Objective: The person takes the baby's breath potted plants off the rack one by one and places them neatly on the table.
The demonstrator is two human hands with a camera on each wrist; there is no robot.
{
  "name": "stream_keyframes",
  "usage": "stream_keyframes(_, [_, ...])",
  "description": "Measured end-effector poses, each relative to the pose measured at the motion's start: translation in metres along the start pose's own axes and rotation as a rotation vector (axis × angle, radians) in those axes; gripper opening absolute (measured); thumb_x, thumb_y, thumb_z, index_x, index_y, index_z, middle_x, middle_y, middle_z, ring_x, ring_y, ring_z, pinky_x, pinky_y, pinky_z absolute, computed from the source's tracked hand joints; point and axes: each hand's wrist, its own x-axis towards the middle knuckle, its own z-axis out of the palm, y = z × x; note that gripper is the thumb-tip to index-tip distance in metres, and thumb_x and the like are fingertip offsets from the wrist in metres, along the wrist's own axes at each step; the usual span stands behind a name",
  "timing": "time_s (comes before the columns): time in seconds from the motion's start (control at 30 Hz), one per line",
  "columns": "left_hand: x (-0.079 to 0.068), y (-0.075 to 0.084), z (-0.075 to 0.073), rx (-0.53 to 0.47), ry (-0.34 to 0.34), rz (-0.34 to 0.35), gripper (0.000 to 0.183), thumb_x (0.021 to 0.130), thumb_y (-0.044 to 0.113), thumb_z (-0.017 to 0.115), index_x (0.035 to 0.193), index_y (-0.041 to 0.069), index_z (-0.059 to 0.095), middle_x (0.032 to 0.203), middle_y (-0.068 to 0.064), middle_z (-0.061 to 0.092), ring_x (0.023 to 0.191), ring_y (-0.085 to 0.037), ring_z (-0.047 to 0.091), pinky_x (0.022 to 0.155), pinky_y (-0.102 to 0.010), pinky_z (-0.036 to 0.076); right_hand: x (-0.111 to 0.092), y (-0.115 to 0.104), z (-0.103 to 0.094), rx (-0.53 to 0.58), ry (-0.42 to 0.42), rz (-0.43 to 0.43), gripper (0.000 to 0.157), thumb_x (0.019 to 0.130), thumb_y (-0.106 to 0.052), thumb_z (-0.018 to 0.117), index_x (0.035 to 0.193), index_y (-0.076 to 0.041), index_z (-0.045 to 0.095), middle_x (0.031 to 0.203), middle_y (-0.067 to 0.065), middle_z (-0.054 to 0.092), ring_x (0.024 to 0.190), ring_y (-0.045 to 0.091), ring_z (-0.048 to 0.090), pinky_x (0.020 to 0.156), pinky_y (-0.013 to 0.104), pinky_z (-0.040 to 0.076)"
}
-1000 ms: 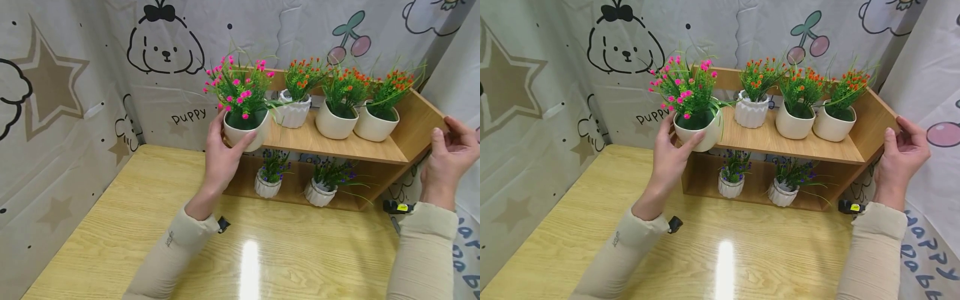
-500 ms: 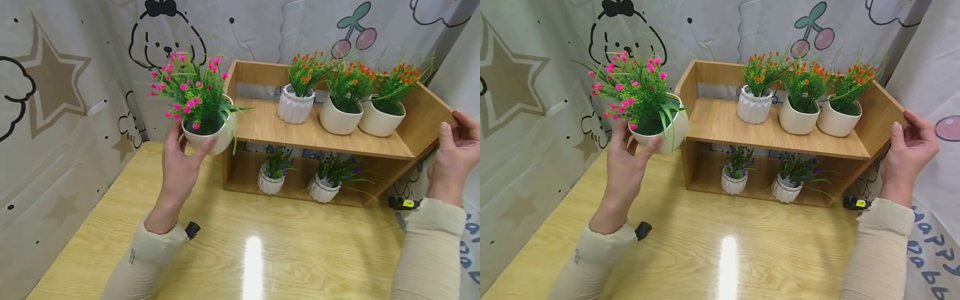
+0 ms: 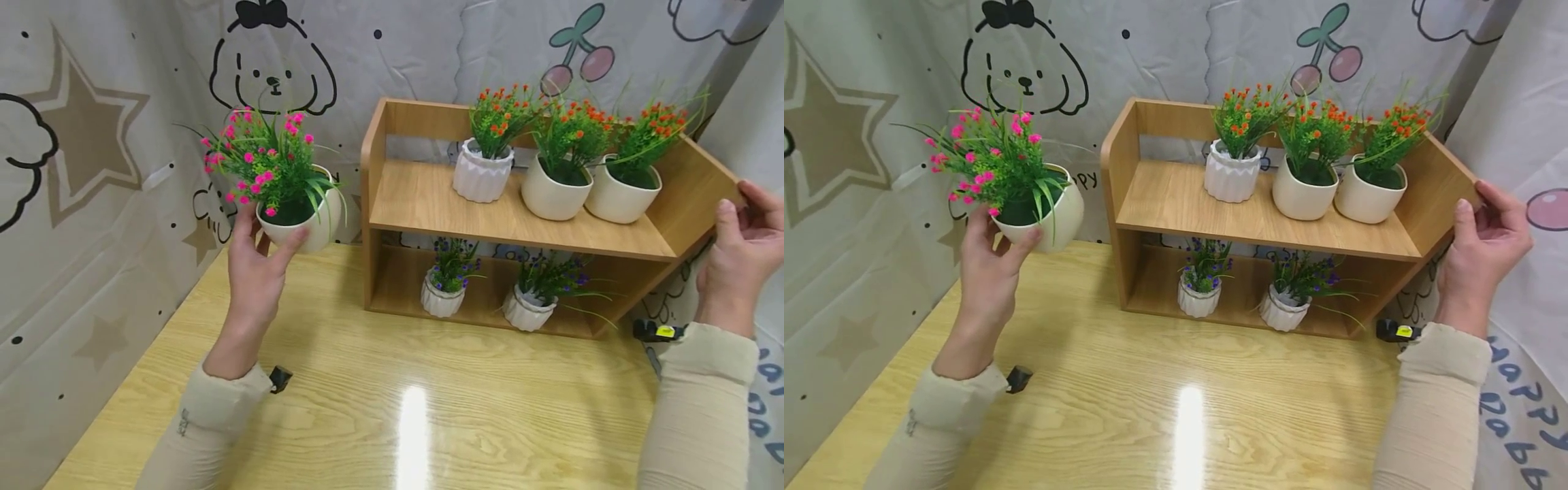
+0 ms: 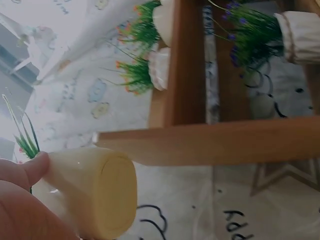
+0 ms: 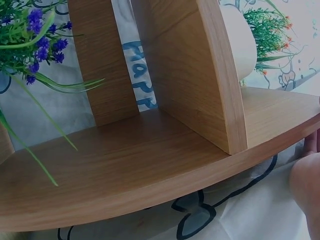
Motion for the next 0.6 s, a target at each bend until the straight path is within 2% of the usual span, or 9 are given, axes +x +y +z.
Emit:
stream_keyframes(0.27, [0.008,-0.026,-0.006,-0.033,0.012,-0.041,0.071,0.093,0.005,0.076,0.155,0.017,0.043,0.153,-0.002,0.046,0.138,-0.016,0.043,0.125,-0.043,0.033,-0.001,-0.002,-0.001,-0.079,-0.04,-0.04,0.026,0.092,0.015,0.064,0.113,0.004,0.072,0.121,0.014,0.066,0.115,0.021,0.06,0.099,0.024,0.047])
stream_keyframes(0.47, [0.012,-0.051,-0.01,-0.027,0.015,-0.084,0.073,0.093,0.006,0.077,0.156,0.018,0.042,0.156,-0.003,0.044,0.139,-0.017,0.041,0.126,-0.045,0.03,-0.002,0.001,0.0,-0.046,-0.069,-0.113,0.024,0.089,0.019,0.063,0.109,0.009,0.072,0.114,0.017,0.064,0.107,0.024,0.06,0.096,0.027,0.048])
stream_keyframes(0.6, [0.015,-0.069,-0.013,-0.006,0.013,-0.113,0.074,0.094,0.009,0.077,0.157,0.018,0.04,0.157,-0.004,0.042,0.14,-0.017,0.04,0.127,-0.045,0.028,-0.005,-0.002,0.002,-0.053,-0.078,-0.122,0.023,0.09,0.018,0.063,0.109,0.009,0.072,0.114,0.017,0.064,0.107,0.024,0.06,0.098,0.027,0.048])
